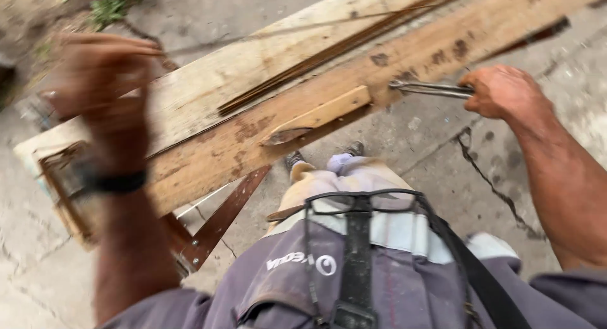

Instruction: The person bends a thin metal rod into a rectangular shape using a wooden beam as a guide and a pair of locking pliers to hold the rod in place. The person repeatedly positions the rod against the wood and twists it to form the corners of the rectangle.

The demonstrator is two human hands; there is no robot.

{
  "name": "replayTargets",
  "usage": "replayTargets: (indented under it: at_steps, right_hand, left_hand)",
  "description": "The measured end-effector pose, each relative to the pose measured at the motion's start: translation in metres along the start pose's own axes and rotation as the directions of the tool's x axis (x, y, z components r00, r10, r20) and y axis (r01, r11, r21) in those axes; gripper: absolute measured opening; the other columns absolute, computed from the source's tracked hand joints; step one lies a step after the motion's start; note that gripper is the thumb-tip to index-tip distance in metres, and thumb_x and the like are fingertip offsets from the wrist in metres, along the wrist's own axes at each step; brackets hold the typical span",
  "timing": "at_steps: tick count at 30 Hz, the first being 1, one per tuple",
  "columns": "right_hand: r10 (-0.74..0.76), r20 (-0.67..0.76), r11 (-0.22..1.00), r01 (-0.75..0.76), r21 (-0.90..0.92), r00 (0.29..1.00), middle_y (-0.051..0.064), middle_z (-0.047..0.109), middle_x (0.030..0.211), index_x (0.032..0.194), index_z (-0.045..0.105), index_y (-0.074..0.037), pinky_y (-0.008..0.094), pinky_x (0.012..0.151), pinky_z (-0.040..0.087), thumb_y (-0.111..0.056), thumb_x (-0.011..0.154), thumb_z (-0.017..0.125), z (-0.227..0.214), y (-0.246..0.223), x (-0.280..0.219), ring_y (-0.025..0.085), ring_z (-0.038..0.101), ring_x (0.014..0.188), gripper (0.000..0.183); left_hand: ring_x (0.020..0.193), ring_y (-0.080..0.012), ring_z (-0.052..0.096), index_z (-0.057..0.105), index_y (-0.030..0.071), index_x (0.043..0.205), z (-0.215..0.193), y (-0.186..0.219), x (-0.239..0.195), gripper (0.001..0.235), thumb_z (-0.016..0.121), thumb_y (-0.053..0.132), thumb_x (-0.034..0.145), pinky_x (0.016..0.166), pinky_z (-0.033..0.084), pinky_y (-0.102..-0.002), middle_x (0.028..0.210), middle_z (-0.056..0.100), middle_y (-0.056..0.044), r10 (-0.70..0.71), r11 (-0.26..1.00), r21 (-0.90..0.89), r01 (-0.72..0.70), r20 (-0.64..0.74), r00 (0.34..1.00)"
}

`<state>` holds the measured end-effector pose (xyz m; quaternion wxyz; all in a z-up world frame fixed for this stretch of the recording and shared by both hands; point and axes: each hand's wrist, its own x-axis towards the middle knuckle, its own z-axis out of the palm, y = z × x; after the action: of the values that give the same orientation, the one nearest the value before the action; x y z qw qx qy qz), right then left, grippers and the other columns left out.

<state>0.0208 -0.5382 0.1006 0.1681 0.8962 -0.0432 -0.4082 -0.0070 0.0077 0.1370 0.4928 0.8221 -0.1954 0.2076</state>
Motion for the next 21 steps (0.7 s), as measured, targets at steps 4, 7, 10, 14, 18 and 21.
replayTargets:
  at_steps: [4, 7, 10, 14, 18, 21]
  right_hand:
    - [0.084, 0.126, 0.967, -0.111, 0.229, 0.989, 0.012, 0.074, 0.115, 0.148, 0.052, -0.023, 0.056, 0.103, 0.051, -0.017, 0.095, 0.070, -0.007, -0.008, -0.027, 0.030, 0.069, 0.102, 0.057]
    - [0.045, 0.097, 0.982, -0.062, 0.178, 0.994, 0.011, 0.074, 0.100, 0.148, 0.053, -0.025, 0.043, 0.082, 0.059, -0.016, 0.097, 0.062, 0.004, 0.000, -0.024, 0.024, 0.064, 0.078, 0.052]
    - [0.044, 0.085, 0.970, -0.063, 0.235, 0.995, 0.010, 0.072, 0.094, 0.146, 0.055, -0.024, 0.044, 0.081, 0.058, -0.016, 0.098, 0.064, 0.011, 0.001, -0.027, 0.024, 0.062, 0.074, 0.050]
    - [0.070, 0.092, 0.962, -0.091, 0.257, 0.993, 0.018, 0.066, 0.131, 0.150, 0.050, -0.024, 0.053, 0.101, 0.052, -0.017, 0.096, 0.067, 0.012, -0.001, -0.031, 0.033, 0.067, 0.110, 0.056]
    - [0.027, 0.029, 0.973, -0.033, 0.229, 0.999, 0.018, 0.074, 0.105, 0.138, 0.060, -0.025, 0.048, 0.083, 0.054, -0.016, 0.091, 0.058, 0.017, 0.002, -0.034, 0.035, 0.067, 0.093, 0.048]
    - [0.015, -0.008, 0.944, -0.012, 0.329, 1.000, 0.020, 0.073, 0.115, 0.139, 0.061, -0.025, 0.052, 0.086, 0.052, -0.024, 0.086, 0.059, 0.064, 0.021, -0.016, 0.041, 0.065, 0.106, 0.054]
  left_hand:
    - [0.123, -0.0270, 0.065, 0.064, -0.002, 0.134, -0.042, -0.010, 0.004, 0.032, 0.044, 0.009, 0.113, 0.099, 0.052, -0.033, 0.134, 0.065, -0.015, -0.329, 0.926, 0.155, 0.343, -0.111, 0.938]
    - [0.113, -0.0279, 0.062, 0.061, 0.000, 0.128, -0.026, -0.055, 0.006, 0.028, 0.043, 0.015, 0.112, 0.093, 0.051, -0.035, 0.125, 0.063, -0.016, -0.256, 0.961, 0.062, 0.271, -0.187, 0.949]
    - [0.099, -0.0292, 0.057, 0.056, 0.003, 0.120, 0.019, -0.095, 0.020, 0.026, 0.041, 0.022, 0.111, 0.084, 0.049, -0.038, 0.112, 0.059, -0.017, -0.179, 0.984, -0.076, 0.163, -0.317, 0.931]
    - [0.101, -0.0283, 0.056, 0.055, 0.009, 0.121, 0.153, -0.066, 0.052, 0.028, 0.037, 0.028, 0.112, 0.091, 0.048, -0.042, 0.113, 0.059, -0.014, -0.080, 0.846, -0.527, -0.082, -0.277, 0.957]
    - [0.088, -0.0199, 0.072, 0.059, 0.010, 0.106, 0.272, -0.008, 0.051, 0.020, 0.045, 0.024, 0.107, 0.073, 0.065, -0.032, 0.100, 0.071, -0.008, -0.035, 0.936, -0.350, 0.033, 0.001, 0.999]
    - [0.065, -0.0194, 0.032, 0.045, 0.012, 0.077, 0.269, -0.005, 0.082, 0.020, 0.049, 0.002, 0.094, 0.059, 0.028, -0.040, 0.068, 0.041, -0.003, 0.070, 0.971, -0.196, -0.139, -0.324, 0.944]
